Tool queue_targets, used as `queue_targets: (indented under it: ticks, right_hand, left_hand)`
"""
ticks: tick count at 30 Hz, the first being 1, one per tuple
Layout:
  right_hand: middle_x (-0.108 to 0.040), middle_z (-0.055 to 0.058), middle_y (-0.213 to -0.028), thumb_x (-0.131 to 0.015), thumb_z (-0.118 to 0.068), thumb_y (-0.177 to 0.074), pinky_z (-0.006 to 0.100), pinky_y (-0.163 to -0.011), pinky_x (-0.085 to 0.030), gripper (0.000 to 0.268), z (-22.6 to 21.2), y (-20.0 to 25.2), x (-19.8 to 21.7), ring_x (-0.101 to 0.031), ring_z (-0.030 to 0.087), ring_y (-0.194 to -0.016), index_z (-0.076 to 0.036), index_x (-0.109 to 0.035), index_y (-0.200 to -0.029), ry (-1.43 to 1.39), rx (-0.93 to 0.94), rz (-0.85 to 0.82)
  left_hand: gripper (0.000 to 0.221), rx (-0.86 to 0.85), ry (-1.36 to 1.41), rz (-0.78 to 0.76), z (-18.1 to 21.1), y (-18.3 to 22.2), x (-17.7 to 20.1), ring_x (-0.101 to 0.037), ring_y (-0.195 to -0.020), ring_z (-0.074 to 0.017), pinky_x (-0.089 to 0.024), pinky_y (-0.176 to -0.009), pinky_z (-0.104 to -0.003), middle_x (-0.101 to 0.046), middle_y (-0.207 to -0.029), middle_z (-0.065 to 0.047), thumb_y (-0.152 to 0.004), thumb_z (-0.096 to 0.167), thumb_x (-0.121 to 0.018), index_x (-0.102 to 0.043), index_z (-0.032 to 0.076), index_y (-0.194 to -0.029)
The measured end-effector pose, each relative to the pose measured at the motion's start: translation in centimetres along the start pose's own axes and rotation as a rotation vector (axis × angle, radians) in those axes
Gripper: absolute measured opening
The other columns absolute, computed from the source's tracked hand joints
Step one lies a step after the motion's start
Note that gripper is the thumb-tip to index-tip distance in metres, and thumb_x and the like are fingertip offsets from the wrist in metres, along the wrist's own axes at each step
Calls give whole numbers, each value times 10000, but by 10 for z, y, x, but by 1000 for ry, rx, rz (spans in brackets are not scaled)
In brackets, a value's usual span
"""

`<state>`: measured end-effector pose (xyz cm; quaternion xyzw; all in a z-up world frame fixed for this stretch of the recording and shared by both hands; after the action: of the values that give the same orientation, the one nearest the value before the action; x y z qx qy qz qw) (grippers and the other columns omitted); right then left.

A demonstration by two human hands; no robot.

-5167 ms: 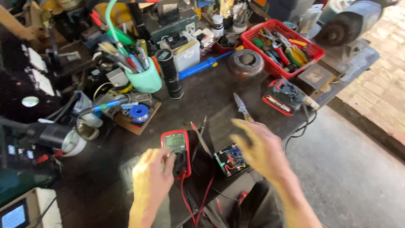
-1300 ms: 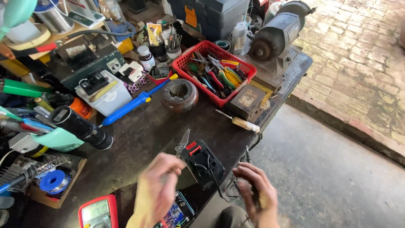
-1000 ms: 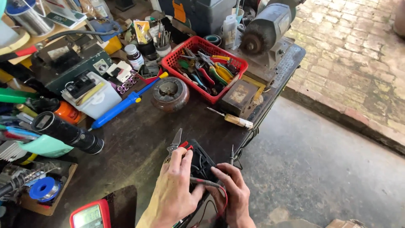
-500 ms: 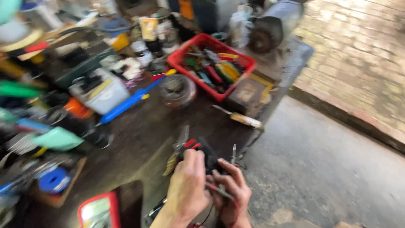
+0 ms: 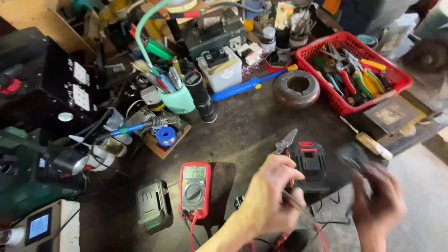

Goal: Testing a circuit board and battery pack using a digital multimeter on a repair bench.

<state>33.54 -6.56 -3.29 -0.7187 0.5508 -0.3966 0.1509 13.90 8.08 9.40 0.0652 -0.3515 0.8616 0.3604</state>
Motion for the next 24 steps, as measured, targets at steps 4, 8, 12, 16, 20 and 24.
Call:
queue_targets:
  ticks: [4,8,12,16,20,24]
  right_hand:
    - [-626,237,-1306,-714,-21,-1022,325,-962,-527,473,-21,-24,-12,-684,287,-1129,90,-512,-1436,-227,-85,-59]
    - [-754,81,-1106,-569,-161,-1102,321,-1076,-495,220,-42,-26,27,-689,172,-1119,-75,-683,-1269,-49,-257,20]
    - [-814,212,-941,-421,-81,-1009,288,-854,-616,377,-36,-12,33,-827,270,-851,44,-705,-1224,-488,-504,-56]
    - [-597,351,-1368,-512,-227,-1093,515,-890,-689,235,-34,20,18,-785,443,-1002,-33,-573,-1211,-799,-95,104]
    - [-552,325,-1434,-526,-333,-1077,473,-1001,-657,382,-54,35,10,-765,406,-1118,7,-643,-1205,-660,-106,114]
    - [-679,278,-1262,-525,-305,-1070,389,-1014,-584,310,-75,28,16,-784,334,-1087,-54,-677,-1170,-465,39,116]
  left_hand:
    - [139,304,233,34,-28,6,19,-655,-1186,-185,-495,-1040,-339,-626,-1205,-29,-931,220,-617,-742,193,-987]
    - [294,319,108,66,-57,0,31,-579,-1012,-180,-470,-928,-317,-620,-1068,-83,-1044,258,-522,-691,85,-1211]
    - [318,828,161,-8,-49,-2,32,-766,-770,-142,-619,-764,-259,-846,-816,-109,-918,319,-633,-758,55,-1044]
    - [264,639,178,-36,-50,12,-4,-773,-889,-85,-587,-811,-240,-866,-1022,-29,-855,251,-735,-772,123,-1083]
    - [358,199,-219,-123,-29,22,-41,-731,-1151,-147,-588,-924,-274,-708,-1293,-11,-942,266,-625,-624,160,-1284]
    - [321,101,-451,13,-20,19,-57,-778,-1065,-151,-631,-792,-283,-743,-1287,-17,-929,280,-701,-623,158,-1215]
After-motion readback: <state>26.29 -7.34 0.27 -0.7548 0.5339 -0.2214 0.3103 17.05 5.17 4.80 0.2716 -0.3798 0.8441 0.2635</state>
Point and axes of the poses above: each hand's wrist, its own y-axis away from the middle knuckle, its own x-axis out of the back of the hand, z = x × y, the point moved 4 cm from there along -y, towards the middle knuckle
